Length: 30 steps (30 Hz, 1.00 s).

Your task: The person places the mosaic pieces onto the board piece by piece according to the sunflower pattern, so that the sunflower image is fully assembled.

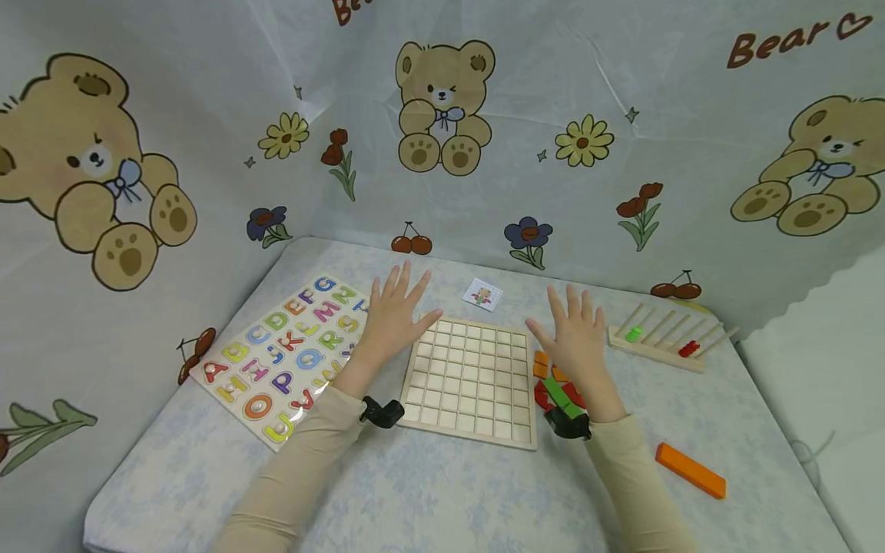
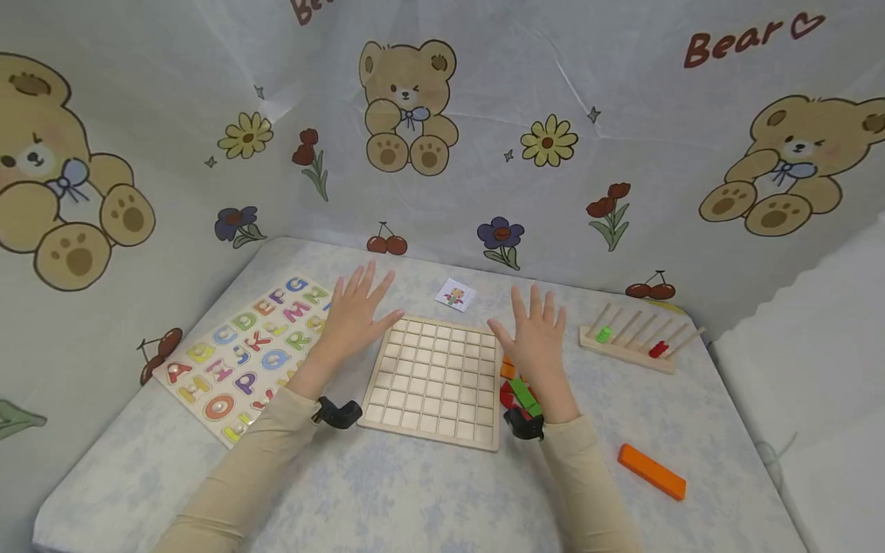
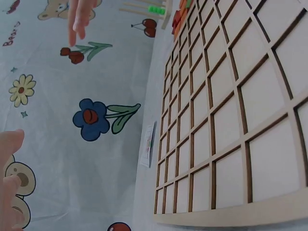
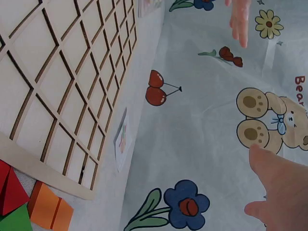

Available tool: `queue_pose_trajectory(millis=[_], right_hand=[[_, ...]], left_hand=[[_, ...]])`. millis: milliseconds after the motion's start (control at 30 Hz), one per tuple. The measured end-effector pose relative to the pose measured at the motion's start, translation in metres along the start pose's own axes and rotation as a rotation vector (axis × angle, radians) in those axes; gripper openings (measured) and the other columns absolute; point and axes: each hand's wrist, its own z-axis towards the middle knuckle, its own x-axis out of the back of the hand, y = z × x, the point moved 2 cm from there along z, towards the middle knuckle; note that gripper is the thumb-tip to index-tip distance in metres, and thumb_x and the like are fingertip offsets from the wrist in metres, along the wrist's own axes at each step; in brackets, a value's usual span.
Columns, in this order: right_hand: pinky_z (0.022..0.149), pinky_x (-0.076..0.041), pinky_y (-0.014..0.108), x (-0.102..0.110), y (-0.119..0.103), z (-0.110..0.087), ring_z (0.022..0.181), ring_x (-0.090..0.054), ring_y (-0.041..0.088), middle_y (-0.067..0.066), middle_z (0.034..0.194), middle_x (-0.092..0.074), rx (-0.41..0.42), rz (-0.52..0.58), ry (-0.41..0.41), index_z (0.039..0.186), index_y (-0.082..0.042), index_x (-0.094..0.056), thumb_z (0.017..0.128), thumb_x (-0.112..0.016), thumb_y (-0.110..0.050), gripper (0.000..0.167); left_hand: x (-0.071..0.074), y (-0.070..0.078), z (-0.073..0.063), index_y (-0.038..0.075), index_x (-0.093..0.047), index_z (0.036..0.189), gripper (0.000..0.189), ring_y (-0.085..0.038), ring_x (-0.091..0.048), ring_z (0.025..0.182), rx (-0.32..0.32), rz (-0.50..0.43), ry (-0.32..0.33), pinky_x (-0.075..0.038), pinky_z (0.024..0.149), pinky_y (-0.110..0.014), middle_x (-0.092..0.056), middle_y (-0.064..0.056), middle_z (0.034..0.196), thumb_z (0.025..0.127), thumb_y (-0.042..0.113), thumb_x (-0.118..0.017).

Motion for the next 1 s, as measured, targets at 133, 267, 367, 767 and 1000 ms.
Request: queue_pose_trajectory(millis=[133,267,367,767,1000], right_hand=[[0.118,-0.009,0.072,-0.001,0.002,0.001,0.147,-0.013,0.054,0.031,0.160,-0.019,0.002,0.020,0.005,0.157,-0.007,-0.024,0.099,-0.054,-0.045,0.076],[0.116,-0.012,0.073,-0.005,0.005,0.003,0.145,-0.017,0.055,0.033,0.157,-0.024,0.019,0.077,0.024,0.155,-0.003,-0.028,0.100,-0.056,-0.038,0.071],[0.115,-0.018,0.072,-0.011,0.012,0.004,0.142,-0.026,0.053,0.033,0.154,-0.032,0.041,0.183,0.022,0.153,0.001,-0.032,0.100,-0.058,-0.030,0.066],[0.088,-0.055,0.040,-0.064,0.066,-0.011,0.107,-0.061,0.041,0.027,0.117,-0.067,0.035,0.639,-0.090,0.130,0.007,-0.057,0.092,-0.066,0.000,0.040],[0.082,-0.053,0.019,-0.084,0.085,-0.014,0.096,-0.064,0.022,0.025,0.113,-0.069,0.071,0.713,-0.096,0.123,0.006,-0.063,0.087,-0.072,-0.001,0.038]], left_hand=[[0.000,0.002,0.001,0.026,-0.018,0.160,0.074,-0.032,-0.001,0.156,-0.004,0.003,0.000,-0.004,0.125,-0.060,-0.006,-0.015,0.168,0.099,0.058,-0.045],[-0.004,-0.003,0.000,0.024,-0.018,0.160,0.073,-0.033,-0.003,0.155,0.007,-0.020,0.004,-0.004,0.125,-0.058,-0.007,-0.017,0.167,0.100,0.055,-0.045],[-0.010,-0.009,-0.004,0.020,-0.020,0.160,0.071,-0.035,-0.009,0.155,0.023,-0.124,0.014,-0.011,0.125,-0.057,-0.010,-0.017,0.167,0.101,0.048,-0.048],[-0.077,-0.032,-0.028,-0.003,-0.045,0.144,0.047,-0.039,-0.051,0.130,0.085,-0.931,0.039,-0.043,0.112,-0.050,-0.054,-0.025,0.139,0.098,0.003,-0.053],[-0.096,-0.037,-0.028,0.003,-0.051,0.142,0.046,-0.034,-0.052,0.131,0.155,-0.918,0.029,-0.042,0.113,-0.046,-0.054,-0.018,0.142,0.096,0.004,-0.056]])
